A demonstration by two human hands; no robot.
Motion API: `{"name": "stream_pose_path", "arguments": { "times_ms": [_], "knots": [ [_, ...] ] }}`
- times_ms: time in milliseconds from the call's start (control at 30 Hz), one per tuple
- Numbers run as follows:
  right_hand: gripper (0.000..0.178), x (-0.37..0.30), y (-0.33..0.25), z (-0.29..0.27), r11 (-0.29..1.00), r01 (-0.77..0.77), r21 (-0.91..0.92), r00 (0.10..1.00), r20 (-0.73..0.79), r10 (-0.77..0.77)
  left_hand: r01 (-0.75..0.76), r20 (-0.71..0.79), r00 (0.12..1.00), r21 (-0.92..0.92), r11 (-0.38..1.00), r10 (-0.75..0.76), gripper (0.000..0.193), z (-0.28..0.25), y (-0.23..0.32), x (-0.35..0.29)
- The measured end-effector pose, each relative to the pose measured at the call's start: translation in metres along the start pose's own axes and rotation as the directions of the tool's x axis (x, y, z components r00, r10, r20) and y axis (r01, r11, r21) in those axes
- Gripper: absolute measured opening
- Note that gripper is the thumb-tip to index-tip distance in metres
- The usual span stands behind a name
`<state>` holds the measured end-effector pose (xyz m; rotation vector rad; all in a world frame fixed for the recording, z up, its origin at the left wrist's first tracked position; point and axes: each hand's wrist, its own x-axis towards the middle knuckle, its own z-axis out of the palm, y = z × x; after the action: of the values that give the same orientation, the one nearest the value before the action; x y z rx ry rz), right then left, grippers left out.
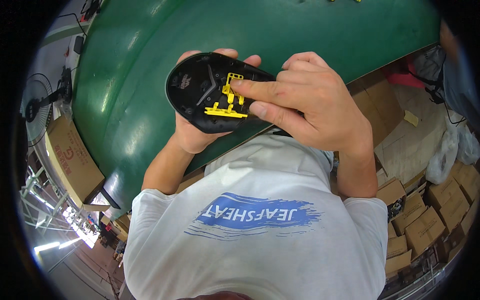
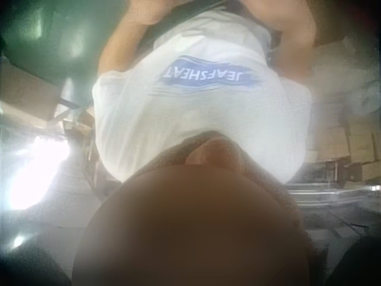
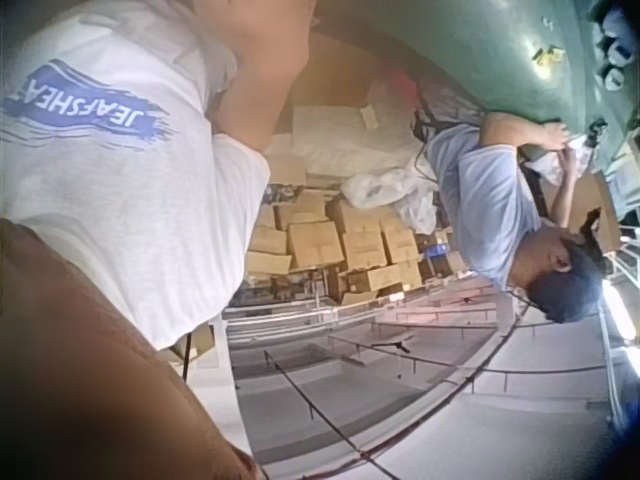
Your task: Manually assemble yellow plastic components into a black plastic casing on an assembly line.
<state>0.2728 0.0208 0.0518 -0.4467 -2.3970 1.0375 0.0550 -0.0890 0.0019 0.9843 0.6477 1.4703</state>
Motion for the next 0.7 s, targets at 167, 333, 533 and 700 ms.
{"name": "stream_pose_path", "arguments": {
  "times_ms": [167,333,533,700],
  "knots": [
    [0.033,-0.001,-0.008,-0.007,0.998,0.051,0.032,0.999,0.016,-0.051,0.042,-0.034,0.998,-0.272,0.961,-0.053,0.101,0.014,0.001,-0.005],
    [0.037,0.0,-0.01,-0.008,0.996,0.086,0.0,0.996,-0.012,-0.086,0.27,-0.07,0.928,-0.554,0.788,-0.367,0.098,0.023,0.013,-0.004],
    [0.032,0.001,0.006,-0.013,0.995,0.079,0.06,0.985,-0.16,-0.068,0.344,-0.098,0.886,-0.518,0.783,-0.454,0.095,0.021,0.025,-0.008],
    [0.023,0.007,0.046,-0.053,0.91,-0.388,-0.143,0.881,-0.349,0.321,0.045,-0.386,0.918,-0.14,0.989,-0.096,0.089,-0.04,0.063,-0.039]
  ]
}}
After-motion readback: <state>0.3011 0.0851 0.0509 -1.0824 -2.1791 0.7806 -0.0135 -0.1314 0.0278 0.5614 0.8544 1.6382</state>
